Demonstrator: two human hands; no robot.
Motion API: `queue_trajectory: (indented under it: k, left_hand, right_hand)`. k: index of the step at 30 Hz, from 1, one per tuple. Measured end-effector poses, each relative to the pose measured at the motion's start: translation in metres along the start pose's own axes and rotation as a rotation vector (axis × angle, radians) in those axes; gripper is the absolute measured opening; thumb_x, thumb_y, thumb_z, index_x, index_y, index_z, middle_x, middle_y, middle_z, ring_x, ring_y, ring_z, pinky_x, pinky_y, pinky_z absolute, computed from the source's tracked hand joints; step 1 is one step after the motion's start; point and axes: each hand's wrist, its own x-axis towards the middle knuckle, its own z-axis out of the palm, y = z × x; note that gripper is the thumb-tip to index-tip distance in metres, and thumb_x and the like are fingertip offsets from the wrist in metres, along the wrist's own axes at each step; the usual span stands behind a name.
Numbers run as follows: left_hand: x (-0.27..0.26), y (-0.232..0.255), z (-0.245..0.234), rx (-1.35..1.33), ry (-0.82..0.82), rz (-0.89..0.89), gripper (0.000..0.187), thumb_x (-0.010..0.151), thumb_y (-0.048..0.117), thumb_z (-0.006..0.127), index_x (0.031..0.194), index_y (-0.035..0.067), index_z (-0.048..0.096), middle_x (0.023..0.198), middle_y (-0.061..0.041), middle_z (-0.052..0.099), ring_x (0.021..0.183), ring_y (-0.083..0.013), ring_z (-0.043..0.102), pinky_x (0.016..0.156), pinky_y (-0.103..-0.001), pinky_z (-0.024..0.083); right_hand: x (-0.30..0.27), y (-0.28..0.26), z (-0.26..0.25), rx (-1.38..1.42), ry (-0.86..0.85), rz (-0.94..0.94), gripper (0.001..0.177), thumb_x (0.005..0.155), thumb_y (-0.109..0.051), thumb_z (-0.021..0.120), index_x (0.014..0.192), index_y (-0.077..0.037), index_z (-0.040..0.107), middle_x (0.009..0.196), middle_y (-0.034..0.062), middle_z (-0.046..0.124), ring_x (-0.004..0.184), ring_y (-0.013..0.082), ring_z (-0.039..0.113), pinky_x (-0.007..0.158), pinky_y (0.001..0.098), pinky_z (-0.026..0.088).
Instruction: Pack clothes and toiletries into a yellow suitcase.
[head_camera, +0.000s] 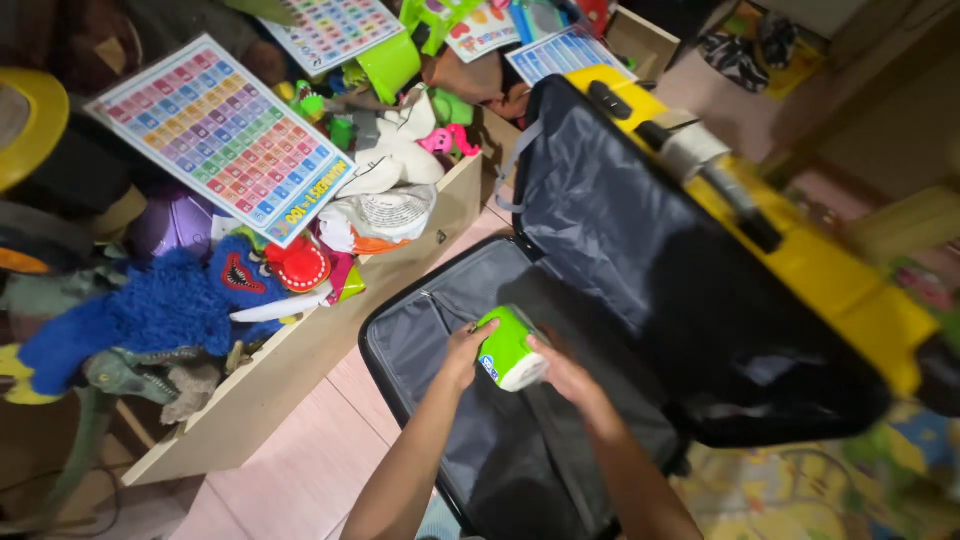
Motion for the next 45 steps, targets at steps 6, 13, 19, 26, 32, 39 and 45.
queue_trajectory:
  k: [6,13,19,26,32,39,45]
  left_hand:
    - [-0.082,0.059,0.087,0.199,-0.074,0.028,0.04,0.088,0.028,0.082,0.113,-0.002,0.072,0.1,-0.007,0.072,0.094,-0.0158,0.065,0.084,-0.031,0.051]
    - [-0.195,0.122,0.21,0.081,0.021,0.065,0.066,0.079,0.022,0.085,0.136,0.017,0.052,0.122,-0.001,0.066,0.111,-0.013,0.064,0.096,-0.032,0.052]
    - [-0.305,0.177,0.303,0.037,-0.172,-0.07,0.063,0.082,0.027,0.081,0.139,0.01,0.057,0.123,-0.007,0.069,0.112,-0.0203,0.066,0.091,-0.035,0.055]
    - [-0.396,0.201,0.391,0.07,-0.523,-0.064,0.058,0.083,0.02,0.082,0.134,0.006,0.058,0.121,-0.005,0.069,0.114,-0.0179,0.065,0.098,-0.033,0.052]
    - [-0.449,0.189,0.451,0.263,-0.756,-0.083,0.067,0.084,0.029,0.087,0.136,0.004,0.054,0.122,-0.008,0.065,0.115,-0.018,0.061,0.102,-0.034,0.048]
    - [-0.531,0.162,0.548,0.664,-1.203,0.422,0.083,0.084,0.034,0.084,0.153,0.002,0.048,0.16,-0.013,0.045,0.151,-0.0225,0.038,0.123,-0.034,0.029]
    - [-0.614,0.076,0.63,0.791,-1.401,0.278,0.073,0.077,0.029,0.087,0.142,0.008,0.06,0.15,-0.013,0.047,0.141,-0.0224,0.044,0.117,-0.034,0.035]
  right_hand:
    - [-0.077,-0.034,-0.028,0.308,-0.185,0.009,0.072,0.095,-0.044,0.065,0.151,-0.003,0.044,0.141,0.0162,0.059,0.123,0.0283,0.063,0.102,0.0471,0.052]
    - [-0.254,-0.156,0.031,0.173,-0.115,-0.254,0.081,0.087,-0.034,0.073,0.155,-0.006,0.037,0.145,0.0124,0.054,0.129,0.0256,0.056,0.107,0.0475,0.045]
    - [-0.384,-0.229,0.05,0.241,-0.056,-0.314,0.088,0.088,-0.042,0.073,0.158,-0.006,0.034,0.152,0.0098,0.05,0.138,0.0242,0.049,0.114,0.0397,0.038]
    - [-0.497,-0.245,0.009,0.166,-0.045,-0.305,0.084,0.085,-0.048,0.075,0.15,-0.005,0.043,0.142,0.0116,0.059,0.125,0.0231,0.06,0.106,0.0402,0.049]
    - [-0.603,-0.231,-0.008,0.283,-0.033,-0.37,0.078,0.087,-0.048,0.077,0.143,0.0,0.052,0.131,0.0142,0.069,0.112,0.0229,0.07,0.097,0.0403,0.056]
    - [-0.753,-0.197,-0.002,0.427,0.224,-0.544,0.088,0.077,-0.051,0.079,0.146,-0.009,0.046,0.137,0.0092,0.065,0.119,0.0216,0.068,0.101,0.0407,0.056]
    - [-0.883,-0.118,-0.054,0.39,0.468,-0.725,0.096,0.08,-0.054,0.082,0.15,-0.002,0.044,0.139,0.0147,0.061,0.12,0.0255,0.062,0.1,0.0452,0.052]
